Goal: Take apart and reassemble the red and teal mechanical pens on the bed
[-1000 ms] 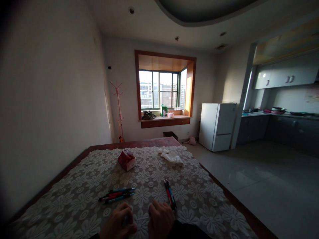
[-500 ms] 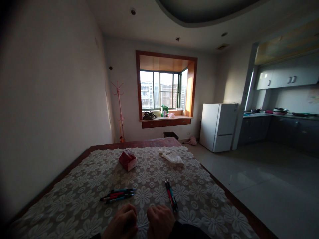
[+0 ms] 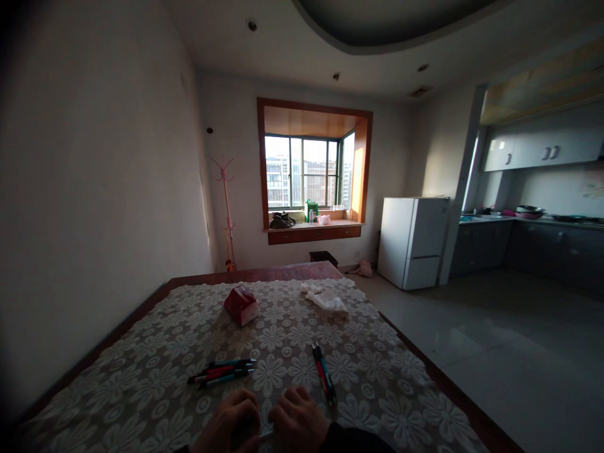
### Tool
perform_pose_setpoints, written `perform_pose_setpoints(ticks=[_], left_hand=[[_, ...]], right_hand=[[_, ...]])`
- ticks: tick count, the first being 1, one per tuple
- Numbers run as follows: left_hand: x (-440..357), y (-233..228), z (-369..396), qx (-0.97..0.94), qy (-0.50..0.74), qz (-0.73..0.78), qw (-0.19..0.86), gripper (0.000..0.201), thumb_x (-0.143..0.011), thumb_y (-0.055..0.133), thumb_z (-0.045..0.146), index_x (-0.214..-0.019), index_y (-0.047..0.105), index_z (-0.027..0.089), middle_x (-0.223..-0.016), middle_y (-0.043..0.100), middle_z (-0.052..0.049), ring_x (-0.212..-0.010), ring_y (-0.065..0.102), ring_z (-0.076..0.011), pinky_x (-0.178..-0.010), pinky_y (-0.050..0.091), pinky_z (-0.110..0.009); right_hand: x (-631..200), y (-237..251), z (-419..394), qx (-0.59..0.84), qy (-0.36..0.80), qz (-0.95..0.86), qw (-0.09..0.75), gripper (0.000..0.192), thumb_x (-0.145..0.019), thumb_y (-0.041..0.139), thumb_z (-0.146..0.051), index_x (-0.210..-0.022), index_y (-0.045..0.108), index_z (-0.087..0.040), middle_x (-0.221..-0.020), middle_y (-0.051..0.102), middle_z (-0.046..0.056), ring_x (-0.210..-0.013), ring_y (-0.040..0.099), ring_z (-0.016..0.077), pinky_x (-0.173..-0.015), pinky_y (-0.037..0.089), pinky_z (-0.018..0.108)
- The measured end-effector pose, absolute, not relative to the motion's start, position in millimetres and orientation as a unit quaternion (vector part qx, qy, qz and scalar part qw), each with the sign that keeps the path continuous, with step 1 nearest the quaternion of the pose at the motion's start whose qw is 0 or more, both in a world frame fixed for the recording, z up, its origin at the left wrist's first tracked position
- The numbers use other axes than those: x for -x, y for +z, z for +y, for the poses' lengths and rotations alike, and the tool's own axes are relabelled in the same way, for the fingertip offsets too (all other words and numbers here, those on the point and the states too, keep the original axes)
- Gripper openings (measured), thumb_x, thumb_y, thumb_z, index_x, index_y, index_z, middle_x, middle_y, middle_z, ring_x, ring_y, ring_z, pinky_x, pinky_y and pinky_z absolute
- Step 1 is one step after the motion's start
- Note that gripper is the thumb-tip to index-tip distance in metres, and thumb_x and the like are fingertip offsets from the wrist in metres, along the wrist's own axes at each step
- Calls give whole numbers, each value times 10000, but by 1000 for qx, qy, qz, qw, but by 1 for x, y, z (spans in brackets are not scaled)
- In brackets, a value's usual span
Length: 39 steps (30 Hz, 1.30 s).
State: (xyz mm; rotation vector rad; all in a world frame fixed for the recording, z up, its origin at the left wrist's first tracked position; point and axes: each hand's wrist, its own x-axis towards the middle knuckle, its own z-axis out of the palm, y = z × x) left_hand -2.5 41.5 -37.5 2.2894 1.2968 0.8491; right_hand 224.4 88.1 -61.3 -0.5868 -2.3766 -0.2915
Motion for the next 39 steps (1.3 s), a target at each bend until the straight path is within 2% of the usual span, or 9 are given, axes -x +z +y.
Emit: perform_pose_setpoints(ticks=[6,11,15,19,24,29,33,35,39], left_hand=[[4,-38,41,-817,311,451,182,167,-874,549,178,-935,701,211,-1022,698,-81,-980,659,-212,-895,498,-315],[6,-45,45,-821,322,439,173,240,-942,470,188,-894,703,216,-977,708,-72,-921,672,-188,-841,502,-277],[7,-47,46,-833,301,445,129,198,-911,514,152,-905,696,231,-992,715,-48,-936,671,-190,-847,494,-281],[6,-44,44,-851,286,434,82,152,-923,556,202,-978,687,255,-1054,713,-35,-989,672,-196,-870,508,-293],[3,-39,41,-861,291,414,42,108,-893,638,258,-983,698,265,-1048,712,-29,-977,681,-194,-857,529,-282],[3,-42,42,-861,284,420,38,110,-877,686,317,-975,711,275,-1052,710,-31,-973,680,-199,-866,532,-291],[3,-44,43,-860,264,435,40,135,-856,707,340,-972,717,272,-1067,709,-38,-994,673,-216,-871,527,-308],[3,-43,42,-858,251,445,46,131,-853,705,336,-970,720,279,-1077,709,-33,-998,671,-220,-873,524,-317],[1,-39,38,-855,241,455,60,110,-863,681,310,-962,724,293,-1089,709,-22,-1000,668,-217,-879,515,-320]], right_hand=[[-224,-58,88,175,-189,-902,347,74,-893,655,-226,-846,599,-236,-748,632,-37,-768,545,161,-876,376,359],[-222,-59,87,165,-214,-896,353,85,-883,665,-218,-823,606,-230,-729,616,-32,-756,539,158,-845,379,364],[-221,-55,87,154,-236,-893,352,100,-872,667,-207,-810,590,-225,-725,604,-27,-751,531,159,-832,373,360],[-218,-46,83,145,-251,-870,399,69,-914,587,-184,-850,591,-209,-688,561,-15,-722,502,168,-812,340,360],[-215,-36,78,169,-233,-863,415,183,-966,457,-158,-815,552,-198,-659,527,-8,-681,474,174,-753,300,354],[-215,-36,78,182,-211,-864,420,243,-980,431,-157,-756,514,-201,-651,525,-5,-664,459,174,-708,262,351],[-213,-47,82,239,-169,-841,455,310,-1016,426,-238,-712,486,-216,-624,524,-10,-650,449,176,-697,246,353],[-213,-52,83,274,-144,-832,460,289,-1012,462,-272,-729,504,-227,-636,547,-14,-661,463,178,-697,245,353],[-219,-54,84,304,-82,-851,420,85,-911,616,-324,-870,578,-260,-758,627,-23,-722,516,178,-706,272,340]])
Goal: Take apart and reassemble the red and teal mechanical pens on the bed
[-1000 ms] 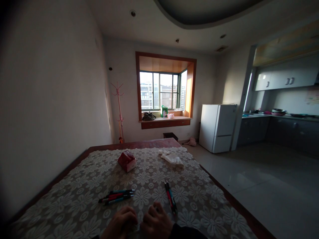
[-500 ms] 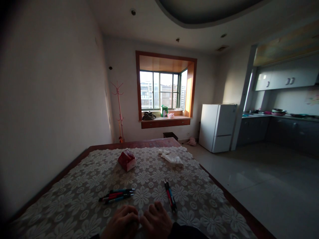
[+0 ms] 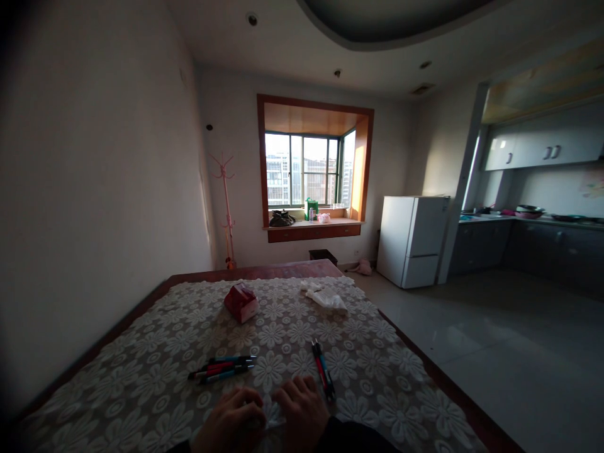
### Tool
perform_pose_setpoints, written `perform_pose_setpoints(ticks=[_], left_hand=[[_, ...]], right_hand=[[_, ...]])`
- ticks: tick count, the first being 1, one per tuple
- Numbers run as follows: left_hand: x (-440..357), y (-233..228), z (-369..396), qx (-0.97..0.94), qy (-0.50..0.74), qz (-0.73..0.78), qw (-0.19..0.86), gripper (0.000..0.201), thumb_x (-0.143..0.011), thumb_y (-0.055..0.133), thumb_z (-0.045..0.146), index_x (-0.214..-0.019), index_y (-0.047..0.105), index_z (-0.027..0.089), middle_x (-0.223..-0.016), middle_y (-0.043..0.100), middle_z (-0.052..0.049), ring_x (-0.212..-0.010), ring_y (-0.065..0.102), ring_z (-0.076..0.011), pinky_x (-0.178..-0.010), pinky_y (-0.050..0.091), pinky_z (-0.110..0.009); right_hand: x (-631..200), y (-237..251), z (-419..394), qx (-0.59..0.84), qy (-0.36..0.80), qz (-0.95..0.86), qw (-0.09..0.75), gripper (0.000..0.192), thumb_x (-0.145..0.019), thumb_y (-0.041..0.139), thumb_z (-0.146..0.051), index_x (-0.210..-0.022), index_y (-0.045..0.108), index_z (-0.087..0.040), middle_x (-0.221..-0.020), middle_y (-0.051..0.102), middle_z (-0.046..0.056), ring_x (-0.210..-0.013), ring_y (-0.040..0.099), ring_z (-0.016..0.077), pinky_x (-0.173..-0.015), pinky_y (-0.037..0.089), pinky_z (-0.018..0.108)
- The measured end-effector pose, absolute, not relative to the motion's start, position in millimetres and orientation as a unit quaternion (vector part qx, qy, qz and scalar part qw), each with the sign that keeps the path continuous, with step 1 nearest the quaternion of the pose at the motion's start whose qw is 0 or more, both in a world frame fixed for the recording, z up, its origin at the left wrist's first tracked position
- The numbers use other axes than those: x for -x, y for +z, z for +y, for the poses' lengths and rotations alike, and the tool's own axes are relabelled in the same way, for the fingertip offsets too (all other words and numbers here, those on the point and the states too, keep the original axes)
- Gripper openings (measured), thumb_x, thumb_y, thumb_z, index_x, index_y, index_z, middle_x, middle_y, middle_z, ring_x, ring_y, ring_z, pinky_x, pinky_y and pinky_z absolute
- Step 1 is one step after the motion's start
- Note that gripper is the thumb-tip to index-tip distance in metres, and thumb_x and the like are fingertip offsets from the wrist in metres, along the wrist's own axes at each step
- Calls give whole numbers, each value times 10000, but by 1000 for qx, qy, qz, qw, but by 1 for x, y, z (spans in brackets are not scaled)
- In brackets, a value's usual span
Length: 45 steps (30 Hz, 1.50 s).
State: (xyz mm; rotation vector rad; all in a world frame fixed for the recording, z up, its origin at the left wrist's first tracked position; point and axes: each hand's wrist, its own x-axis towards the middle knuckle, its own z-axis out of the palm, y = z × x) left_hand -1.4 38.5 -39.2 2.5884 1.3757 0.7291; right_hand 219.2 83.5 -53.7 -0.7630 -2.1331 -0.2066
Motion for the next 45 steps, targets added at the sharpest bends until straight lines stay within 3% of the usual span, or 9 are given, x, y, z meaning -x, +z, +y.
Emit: perform_pose_setpoints(ticks=[4,6,9,14,21,25,29,37,45], left_hand=[[1,-37,38,-858,262,437,61,127,-861,670,292,-976,724,285,-1084,713,-29,-999,669,-208,-875,509,-300],[1,-36,39,-854,275,437,61,125,-849,674,277,-965,721,275,-1073,717,-33,-998,671,-207,-871,509,-294],[0,-33,38,-850,274,445,68,124,-817,694,275,-938,706,250,-1060,716,-44,-993,670,-216,-866,512,-300],[-2,-26,35,-843,260,464,82,110,-777,695,243,-885,676,235,-1061,705,-40,-1003,655,-230,-868,502,-322],[-3,-26,34,-836,246,481,99,389,-524,577,47,-863,654,222,-1078,692,-19,-1022,630,-231,-898,475,-320],[-3,-28,33,-834,273,473,83,295,-616,596,76,-863,662,223,-1054,695,-31,-991,631,-216,-871,485,-301],[-3,-25,32,-834,280,469,84,178,-702,623,124,-846,666,220,-1037,700,-40,-970,643,-214,-853,499,-302],[-2,-27,31,-822,291,484,74,295,-600,601,44,-833,649,217,-1023,697,-30,-978,649,-218,-868,502,-310],[-1,-25,32,-826,287,482,58,151,-732,633,118,-839,659,220,-1048,705,-37,-990,661,-213,-871,512,-313]], right_hand=[[-225,-53,83,294,-41,-877,377,237,-833,688,-381,-1023,597,-270,-973,681,-15,-851,574,183,-774,321,329],[-225,-54,83,279,-37,-881,381,190,-867,660,-319,-1040,598,-272,-1069,683,-17,-924,584,174,-837,326,328],[-222,-55,83,232,-49,-886,398,42,-912,620,-275,-943,594,-262,-1051,690,-35,-953,581,160,-884,321,335],[-222,-57,86,194,-63,-909,363,132,-881,687,-336,-888,587,-250,-1068,691,-35,-967,573,161,-888,353,327],[-222,-61,89,184,-87,-924,324,133,-868,701,-313,-902,590,-248,-1034,696,-35,-925,573,150,-847,383,315],[-221,-60,89,162,-86,-930,320,181,-862,706,-374,-849,586,-240,-1038,698,-44,-923,578,149,-830,398,312],[-221,-59,86,193,-64,-913,354,128,-845,697,-272,-827,578,-228,-1007,704,-33,-922,584,153,-837,410,310],[-223,-59,85,197,-40,-913,354,134,-853,671,-338,-855,590,-232,-1071,698,-12,-954,581,172,-850,407,329],[-219,-65,88,241,-48,-886,393,124,-839,670,-178,-807,555,-208,-968,690,-22,-894,590,147,-824,403,306]])
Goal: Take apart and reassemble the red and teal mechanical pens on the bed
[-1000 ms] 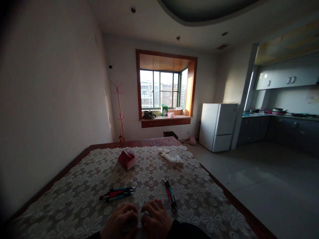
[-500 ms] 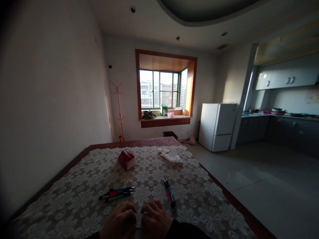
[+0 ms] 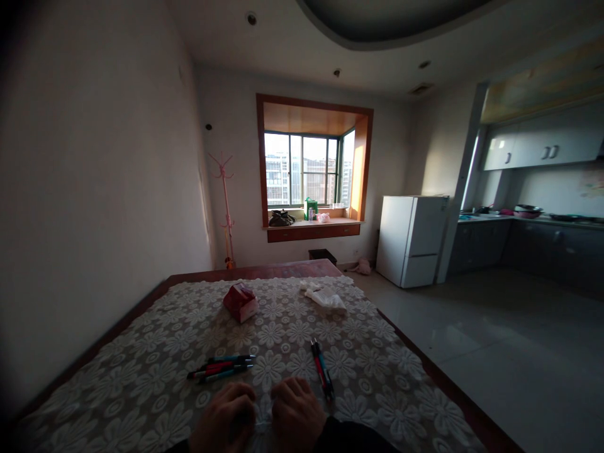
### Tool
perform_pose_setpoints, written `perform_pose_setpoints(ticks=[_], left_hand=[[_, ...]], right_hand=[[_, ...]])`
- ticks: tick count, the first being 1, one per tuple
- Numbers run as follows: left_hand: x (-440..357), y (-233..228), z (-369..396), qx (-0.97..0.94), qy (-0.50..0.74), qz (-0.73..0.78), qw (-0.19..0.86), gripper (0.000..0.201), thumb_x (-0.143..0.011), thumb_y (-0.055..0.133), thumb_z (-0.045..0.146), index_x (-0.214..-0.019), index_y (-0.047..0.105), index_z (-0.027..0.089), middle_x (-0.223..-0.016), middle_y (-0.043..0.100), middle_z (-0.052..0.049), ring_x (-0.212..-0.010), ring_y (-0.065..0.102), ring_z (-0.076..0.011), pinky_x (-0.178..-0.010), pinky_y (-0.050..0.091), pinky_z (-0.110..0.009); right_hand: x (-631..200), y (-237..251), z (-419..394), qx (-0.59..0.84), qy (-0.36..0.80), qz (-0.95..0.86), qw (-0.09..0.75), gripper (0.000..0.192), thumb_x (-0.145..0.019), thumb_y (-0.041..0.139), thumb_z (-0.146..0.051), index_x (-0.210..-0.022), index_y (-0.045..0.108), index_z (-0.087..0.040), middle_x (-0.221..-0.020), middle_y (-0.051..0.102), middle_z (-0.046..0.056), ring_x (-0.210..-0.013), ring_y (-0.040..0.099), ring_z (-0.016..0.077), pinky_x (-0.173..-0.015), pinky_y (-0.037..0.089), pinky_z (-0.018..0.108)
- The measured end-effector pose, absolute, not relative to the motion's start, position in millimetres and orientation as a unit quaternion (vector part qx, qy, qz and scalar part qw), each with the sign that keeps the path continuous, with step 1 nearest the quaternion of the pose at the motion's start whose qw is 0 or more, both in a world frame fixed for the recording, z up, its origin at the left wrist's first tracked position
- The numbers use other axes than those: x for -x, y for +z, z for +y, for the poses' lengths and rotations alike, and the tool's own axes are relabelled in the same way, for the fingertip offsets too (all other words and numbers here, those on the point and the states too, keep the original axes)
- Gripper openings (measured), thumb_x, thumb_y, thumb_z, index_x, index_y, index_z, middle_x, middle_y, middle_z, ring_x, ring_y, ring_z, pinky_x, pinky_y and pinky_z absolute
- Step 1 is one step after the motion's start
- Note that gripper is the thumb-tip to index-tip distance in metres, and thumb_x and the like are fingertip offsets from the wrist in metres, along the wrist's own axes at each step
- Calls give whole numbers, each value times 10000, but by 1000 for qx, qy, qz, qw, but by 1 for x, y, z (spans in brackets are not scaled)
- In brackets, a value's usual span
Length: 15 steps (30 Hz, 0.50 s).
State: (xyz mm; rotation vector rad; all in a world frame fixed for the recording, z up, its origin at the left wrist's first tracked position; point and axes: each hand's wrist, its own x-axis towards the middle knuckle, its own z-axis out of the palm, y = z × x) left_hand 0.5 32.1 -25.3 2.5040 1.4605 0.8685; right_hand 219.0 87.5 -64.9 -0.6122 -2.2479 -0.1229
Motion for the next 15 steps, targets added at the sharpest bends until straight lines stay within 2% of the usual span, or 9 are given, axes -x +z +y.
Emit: perform_pose_setpoints(ticks=[5,12,15], left_hand=[[-2,-24,32,-821,286,491,56,156,-698,662,122,-819,651,221,-1051,708,-23,-986,659,-216,-872,509,-316],[0,-25,33,-825,283,485,61,151,-738,632,113,-837,658,224,-1045,717,-27,-976,665,-211,-857,509,-307],[1,-27,35,-826,291,478,68,133,-794,601,123,-863,659,222,-1043,719,-41,-972,668,-209,-858,517,-307]], right_hand=[[-217,-57,83,249,-50,-858,446,85,-878,546,-177,-801,524,-206,-899,657,8,-829,567,165,-780,384,322],[-223,-44,75,266,-23,-882,388,81,-800,502,-139,-833,508,-213,-953,641,27,-899,556,185,-827,385,340],[-223,-46,78,263,-33,-879,396,98,-782,501,-137,-841,499,-215,-948,636,32,-882,548,189,-817,381,338]])
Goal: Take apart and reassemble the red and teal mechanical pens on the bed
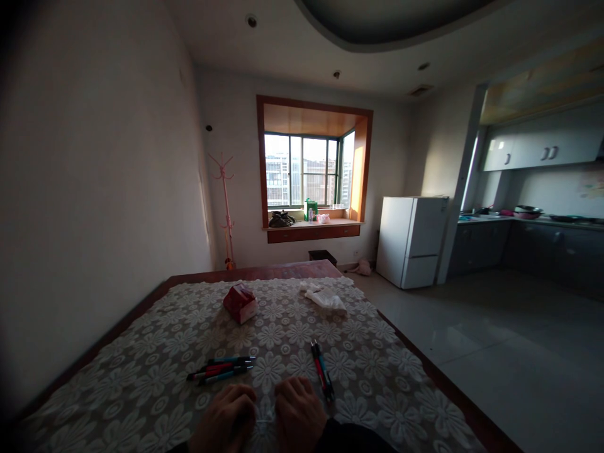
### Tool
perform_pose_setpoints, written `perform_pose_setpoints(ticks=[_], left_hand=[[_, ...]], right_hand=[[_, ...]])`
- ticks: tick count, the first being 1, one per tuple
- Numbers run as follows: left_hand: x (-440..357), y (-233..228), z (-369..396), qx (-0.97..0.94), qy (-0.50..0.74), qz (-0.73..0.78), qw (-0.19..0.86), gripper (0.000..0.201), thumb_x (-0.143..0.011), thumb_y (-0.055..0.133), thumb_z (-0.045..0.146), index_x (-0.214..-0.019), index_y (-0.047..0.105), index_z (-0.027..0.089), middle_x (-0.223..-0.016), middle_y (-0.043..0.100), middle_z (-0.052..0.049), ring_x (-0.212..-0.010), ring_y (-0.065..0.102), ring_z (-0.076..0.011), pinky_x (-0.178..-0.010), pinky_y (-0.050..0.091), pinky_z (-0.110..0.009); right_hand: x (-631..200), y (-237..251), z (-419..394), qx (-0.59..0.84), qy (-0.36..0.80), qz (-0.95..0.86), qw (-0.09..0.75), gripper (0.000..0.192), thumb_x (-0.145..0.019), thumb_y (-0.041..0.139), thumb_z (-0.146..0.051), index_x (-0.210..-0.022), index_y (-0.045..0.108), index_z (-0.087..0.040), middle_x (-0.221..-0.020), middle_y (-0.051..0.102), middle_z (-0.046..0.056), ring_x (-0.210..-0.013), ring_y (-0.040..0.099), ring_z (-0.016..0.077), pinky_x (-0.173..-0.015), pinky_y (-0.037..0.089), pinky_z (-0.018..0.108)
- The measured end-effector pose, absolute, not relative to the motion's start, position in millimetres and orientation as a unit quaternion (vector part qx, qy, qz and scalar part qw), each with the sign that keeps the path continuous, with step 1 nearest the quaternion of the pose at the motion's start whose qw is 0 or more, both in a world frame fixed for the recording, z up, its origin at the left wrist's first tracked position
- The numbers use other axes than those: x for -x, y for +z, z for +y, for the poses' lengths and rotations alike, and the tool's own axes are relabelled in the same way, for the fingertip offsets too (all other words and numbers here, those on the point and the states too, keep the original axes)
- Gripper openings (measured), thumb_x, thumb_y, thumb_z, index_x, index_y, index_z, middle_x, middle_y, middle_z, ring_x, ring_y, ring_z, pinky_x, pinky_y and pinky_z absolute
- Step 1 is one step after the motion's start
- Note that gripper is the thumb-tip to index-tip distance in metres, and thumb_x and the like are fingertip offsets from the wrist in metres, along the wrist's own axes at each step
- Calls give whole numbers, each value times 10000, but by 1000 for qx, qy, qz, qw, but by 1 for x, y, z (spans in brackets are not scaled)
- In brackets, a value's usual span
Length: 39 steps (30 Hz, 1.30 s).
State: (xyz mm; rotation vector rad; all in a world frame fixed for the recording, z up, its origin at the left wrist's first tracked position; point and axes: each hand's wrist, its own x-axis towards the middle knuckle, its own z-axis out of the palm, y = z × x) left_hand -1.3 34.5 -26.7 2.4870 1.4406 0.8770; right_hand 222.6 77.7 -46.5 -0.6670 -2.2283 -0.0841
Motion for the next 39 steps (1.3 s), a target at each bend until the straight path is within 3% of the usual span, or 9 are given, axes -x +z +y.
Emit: perform_pose_setpoints(ticks=[5,14,32,36,39], left_hand=[[0,-28,36,-809,324,486,68,149,-795,572,91,-851,639,212,-1025,714,-55,-960,667,-211,-867,534,-316],[1,-32,38,-811,349,463,71,141,-825,561,98,-857,623,221,-903,714,-45,-899,669,-203,-817,538,-282],[2,-49,45,-780,423,459,52,170,-813,610,81,-850,643,244,-805,695,16,-823,666,-156,-794,530,-222],[4,-51,47,-778,435,451,48,93,-906,594,189,-871,661,243,-811,704,2,-820,665,-162,-780,535,-230],[5,-51,48,-778,443,444,30,169,-973,554,292,-861,670,241,-795,706,-1,-808,665,-159,-773,535,-226]], right_hand=[[-221,-44,79,246,-47,-865,434,117,-776,477,-116,-840,490,-213,-910,621,28,-844,544,185,-796,374,337],[-223,-30,72,258,-63,-873,409,83,-915,419,-162,-873,463,-217,-894,604,39,-829,561,189,-792,401,338],[-219,-56,90,265,-125,-837,462,262,-1008,261,-185,-794,405,-231,-627,508,-27,-555,457,151,-634,261,321],[-217,-58,94,256,-134,-832,474,275,-1011,258,-166,-783,397,-231,-604,505,-40,-514,436,137,-611,252,309],[-216,-59,96,246,-157,-827,480,301,-1027,242,-162,-774,390,-229,-581,490,-48,-494,427,129,-606,255,299]])
